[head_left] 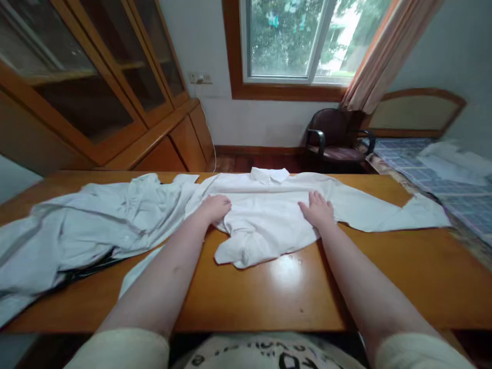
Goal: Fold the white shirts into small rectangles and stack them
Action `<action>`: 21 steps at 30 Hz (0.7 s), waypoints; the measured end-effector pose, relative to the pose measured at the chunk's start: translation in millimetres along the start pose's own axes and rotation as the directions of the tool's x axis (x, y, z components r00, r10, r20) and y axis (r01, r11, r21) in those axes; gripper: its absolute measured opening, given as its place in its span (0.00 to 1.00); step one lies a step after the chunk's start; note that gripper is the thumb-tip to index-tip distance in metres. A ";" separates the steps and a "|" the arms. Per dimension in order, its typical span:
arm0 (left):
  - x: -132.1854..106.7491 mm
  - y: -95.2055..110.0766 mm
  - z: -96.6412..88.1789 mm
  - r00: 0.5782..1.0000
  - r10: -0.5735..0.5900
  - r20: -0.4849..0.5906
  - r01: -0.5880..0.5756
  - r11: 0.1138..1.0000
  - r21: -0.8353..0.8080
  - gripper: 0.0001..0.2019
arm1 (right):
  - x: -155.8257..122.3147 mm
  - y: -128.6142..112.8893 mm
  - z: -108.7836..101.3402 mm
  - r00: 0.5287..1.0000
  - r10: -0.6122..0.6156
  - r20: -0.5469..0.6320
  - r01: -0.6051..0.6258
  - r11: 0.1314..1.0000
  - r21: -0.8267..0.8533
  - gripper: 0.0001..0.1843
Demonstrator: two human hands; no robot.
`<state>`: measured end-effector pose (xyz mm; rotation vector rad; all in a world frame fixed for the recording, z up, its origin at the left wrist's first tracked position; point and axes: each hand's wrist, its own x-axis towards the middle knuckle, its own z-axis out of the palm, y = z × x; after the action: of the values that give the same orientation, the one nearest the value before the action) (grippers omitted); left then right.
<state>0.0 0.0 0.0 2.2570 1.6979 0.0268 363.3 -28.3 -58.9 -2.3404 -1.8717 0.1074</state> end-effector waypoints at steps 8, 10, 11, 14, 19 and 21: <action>-23.7 37.0 59.5 0.996 0.067 -0.051 -0.066 0.998 0.013 0.28 | 9.9 3.6 -6.6 0.988 -0.003 -0.154 0.024 0.991 0.132 0.25; -24.2 38.3 59.5 0.998 0.049 -0.042 -0.048 0.998 0.032 0.28 | 13.0 5.3 -6.2 0.984 -0.011 -0.177 0.048 0.977 0.210 0.23; -25.4 39.3 59.5 0.998 0.036 -0.047 -0.034 0.999 0.038 0.28 | 14.7 7.1 -5.3 0.984 -0.005 -0.178 0.056 0.958 0.282 0.22; -32.4 43.9 62.0 0.997 -0.004 -0.075 0.007 0.999 0.043 0.28 | 18.8 16.7 0.3 0.980 0.087 -0.177 0.038 0.798 0.602 0.22; -38.6 47.9 66.1 0.996 -0.004 -0.093 0.006 1.000 0.022 0.28 | 15.2 30.9 6.7 0.909 0.317 -0.272 0.136 0.391 0.910 0.19; -36.7 47.0 64.7 0.996 -0.005 -0.093 0.006 1.000 0.007 0.28 | 8.8 28.8 1.5 0.866 0.311 -0.392 0.230 0.448 0.864 0.18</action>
<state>46.1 -61.4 -42.9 2.2891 1.7532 0.1268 392.8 -25.8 -64.6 -1.4189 -1.0282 0.3589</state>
